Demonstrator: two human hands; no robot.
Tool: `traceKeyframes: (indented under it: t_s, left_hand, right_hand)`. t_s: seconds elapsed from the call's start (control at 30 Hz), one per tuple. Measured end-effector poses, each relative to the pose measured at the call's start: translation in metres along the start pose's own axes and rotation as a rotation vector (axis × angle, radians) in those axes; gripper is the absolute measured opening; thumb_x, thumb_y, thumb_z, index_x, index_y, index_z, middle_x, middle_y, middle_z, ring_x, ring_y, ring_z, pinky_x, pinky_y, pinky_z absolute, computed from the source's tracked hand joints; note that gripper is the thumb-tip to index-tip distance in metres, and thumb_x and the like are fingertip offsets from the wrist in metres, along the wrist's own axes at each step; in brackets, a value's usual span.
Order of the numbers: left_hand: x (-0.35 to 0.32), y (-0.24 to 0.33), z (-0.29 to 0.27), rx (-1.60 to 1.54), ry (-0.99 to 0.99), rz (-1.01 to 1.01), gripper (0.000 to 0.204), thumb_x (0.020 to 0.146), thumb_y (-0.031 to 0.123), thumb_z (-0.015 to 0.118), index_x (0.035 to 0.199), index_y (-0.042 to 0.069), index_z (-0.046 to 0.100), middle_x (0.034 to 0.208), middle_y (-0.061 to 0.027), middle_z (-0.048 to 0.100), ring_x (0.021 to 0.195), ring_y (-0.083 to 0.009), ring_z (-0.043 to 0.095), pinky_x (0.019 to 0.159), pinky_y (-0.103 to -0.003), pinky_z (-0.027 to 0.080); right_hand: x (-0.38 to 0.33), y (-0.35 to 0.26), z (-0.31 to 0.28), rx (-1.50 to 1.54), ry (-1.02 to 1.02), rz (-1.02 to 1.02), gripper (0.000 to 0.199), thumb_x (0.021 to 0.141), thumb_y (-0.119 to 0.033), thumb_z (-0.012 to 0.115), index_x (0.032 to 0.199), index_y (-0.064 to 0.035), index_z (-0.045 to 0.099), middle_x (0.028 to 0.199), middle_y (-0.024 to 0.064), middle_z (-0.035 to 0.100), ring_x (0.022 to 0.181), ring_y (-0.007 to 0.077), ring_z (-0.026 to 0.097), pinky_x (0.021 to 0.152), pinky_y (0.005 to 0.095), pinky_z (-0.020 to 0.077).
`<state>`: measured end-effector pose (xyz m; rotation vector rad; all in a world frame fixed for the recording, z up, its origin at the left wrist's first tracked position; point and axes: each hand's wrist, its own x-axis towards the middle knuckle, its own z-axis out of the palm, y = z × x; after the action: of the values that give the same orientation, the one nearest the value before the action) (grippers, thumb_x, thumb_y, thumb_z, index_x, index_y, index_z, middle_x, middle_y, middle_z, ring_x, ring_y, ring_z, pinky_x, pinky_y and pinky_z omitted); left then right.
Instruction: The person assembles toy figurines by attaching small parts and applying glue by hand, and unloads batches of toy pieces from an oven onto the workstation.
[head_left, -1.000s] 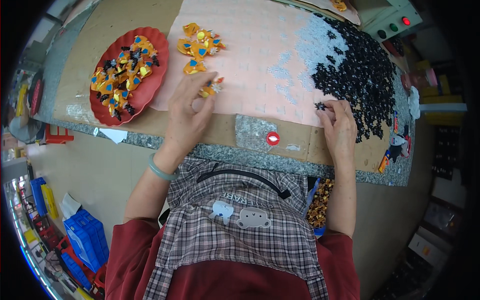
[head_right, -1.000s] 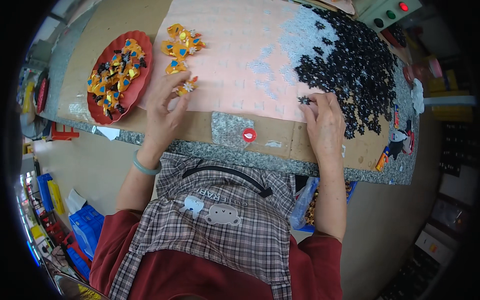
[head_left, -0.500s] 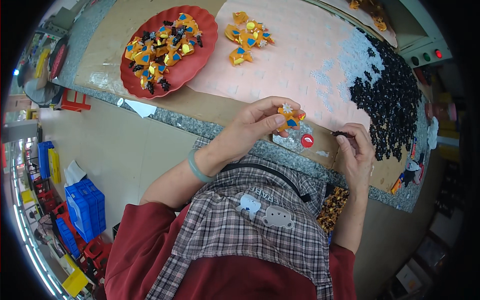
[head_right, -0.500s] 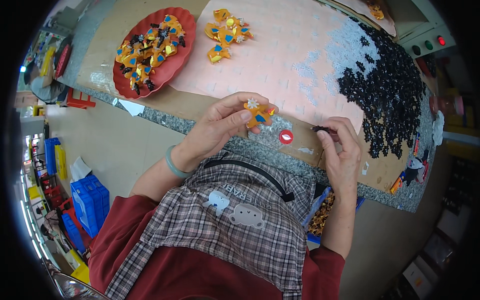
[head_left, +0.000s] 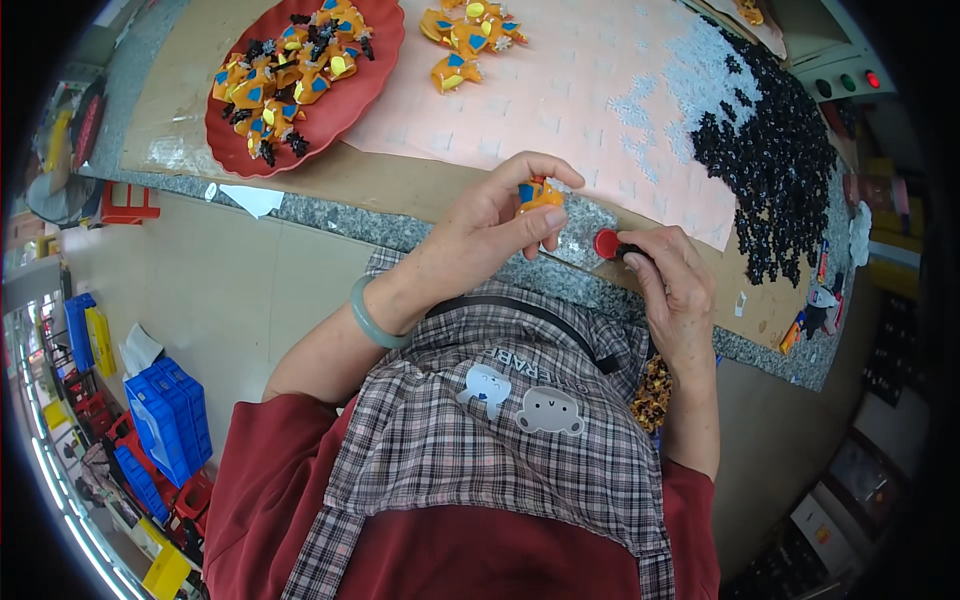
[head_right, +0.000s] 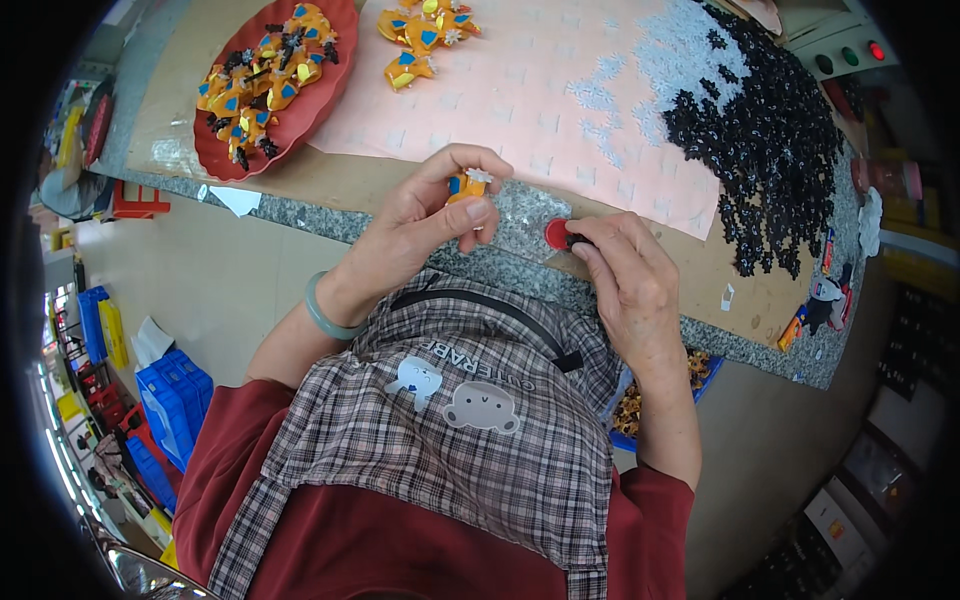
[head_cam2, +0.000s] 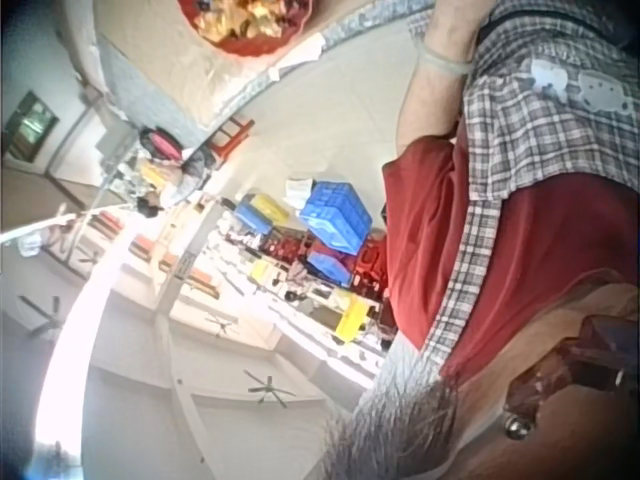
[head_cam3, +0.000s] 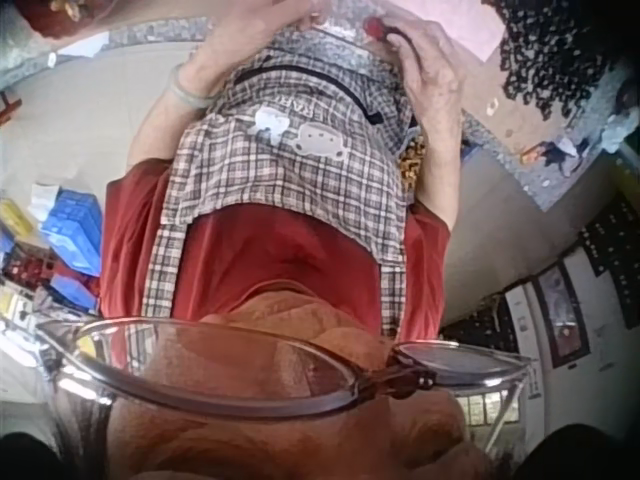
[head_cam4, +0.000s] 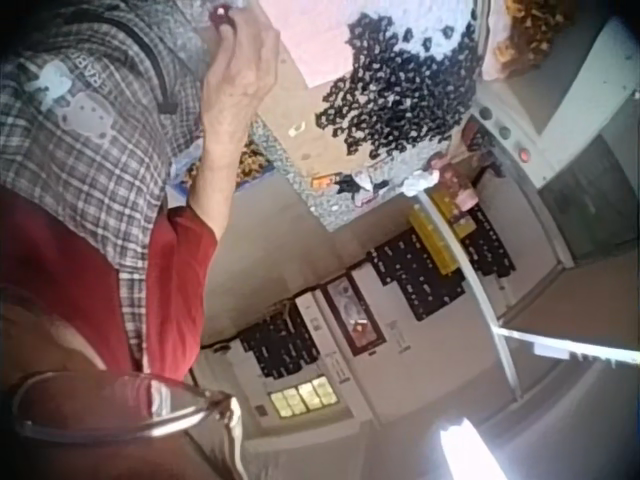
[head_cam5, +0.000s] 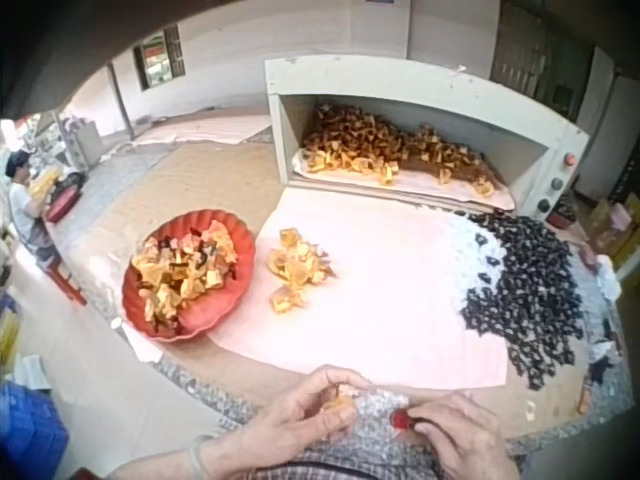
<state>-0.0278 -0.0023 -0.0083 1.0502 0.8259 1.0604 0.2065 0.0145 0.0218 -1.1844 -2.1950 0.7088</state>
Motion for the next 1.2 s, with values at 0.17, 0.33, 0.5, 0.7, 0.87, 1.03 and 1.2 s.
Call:
traceKeyframes:
  t_s: [0.17,0.33,0.5,0.7,0.87,1.03,1.2]
  left_hand:
    - [0.0,0.005,-0.003,0.069,-0.074,-0.062,0.026,0.102,0.019,0.052,0.124,0.006,0.05,0.104,-0.004,0.051,0.076,-0.0068,0.049,0.064,-0.02,0.041]
    - [-0.001,0.0,0.003,-0.036,-0.055,-0.024,0.024,0.102,0.013,0.051,0.124,0.006,0.05,0.099,-0.0021,0.052,0.076,-0.0058,0.05,0.062,-0.019,0.044]
    - [-0.002,0.0,0.008,-0.148,0.014,-0.013,0.024,0.103,0.012,0.048,0.126,0.006,0.046,0.098,-0.0019,0.052,0.073,-0.0064,0.047,0.061,-0.019,0.042]
    - [0.002,-0.007,-0.01,-0.013,-0.217,-0.016,0.032,0.104,0.024,0.046,0.131,0.008,0.041,0.106,-0.0041,0.052,0.074,-0.0075,0.045,0.062,-0.02,0.037]
    - [0.0,0.004,0.006,-0.181,-0.038,-0.029,0.034,0.104,0.031,0.042,0.129,0.008,0.044,0.101,-0.0036,0.053,0.076,-0.0076,0.046,0.063,-0.02,0.036]
    - [0.001,0.005,0.015,-0.143,0.061,-0.071,0.035,0.105,0.035,0.038,0.123,0.006,0.048,0.096,-0.0032,0.054,0.076,-0.0079,0.048,0.063,-0.021,0.037]
    - [0.001,0.001,0.009,-0.142,-0.012,-0.084,0.034,0.106,0.035,0.039,0.11,0.004,0.055,0.086,-0.0021,0.054,0.075,-0.0074,0.049,0.062,-0.021,0.039]
  right_hand:
    - [0.001,-0.001,0.003,-0.011,-0.023,-0.002,0.02,0.082,0.007,0.066,0.1,-0.001,0.067,0.09,0.0125,0.062,0.08,0.0266,0.064,0.068,0.0356,0.0512]
    - [0.001,0.0,0.002,-0.008,-0.035,-0.013,0.021,0.081,0.009,0.066,0.1,-0.0007,0.067,0.09,0.0126,0.061,0.079,0.0267,0.064,0.066,0.035,0.0512]
    - [0.003,0.001,-0.001,-0.016,-0.045,-0.032,0.021,0.082,0.009,0.066,0.1,-0.0005,0.067,0.09,0.0124,0.061,0.078,0.0257,0.064,0.065,0.0346,0.0513]
    - [0.003,0.0,-0.008,-0.002,-0.061,-0.005,0.018,0.084,0.008,0.064,0.1,-0.0004,0.067,0.091,0.0115,0.063,0.077,0.0214,0.064,0.065,0.0327,0.0506]
    - [-0.003,-0.001,-0.01,0.299,0.006,0.204,0.012,0.091,0.002,0.061,0.101,0.0022,0.065,0.091,0.0105,0.067,0.078,0.0146,0.064,0.068,0.0275,0.0519]
    - [-0.004,-0.019,-0.001,0.659,0.056,0.322,0.013,0.096,-0.002,0.057,0.107,0.0041,0.062,0.092,0.012,0.069,0.08,0.013,0.065,0.072,0.0254,0.0546]
    - [-0.001,-0.026,0.015,0.466,0.026,0.114,0.012,0.095,0.001,0.058,0.106,0.0045,0.061,0.093,0.0135,0.07,0.08,0.0165,0.069,0.072,0.0259,0.0572]
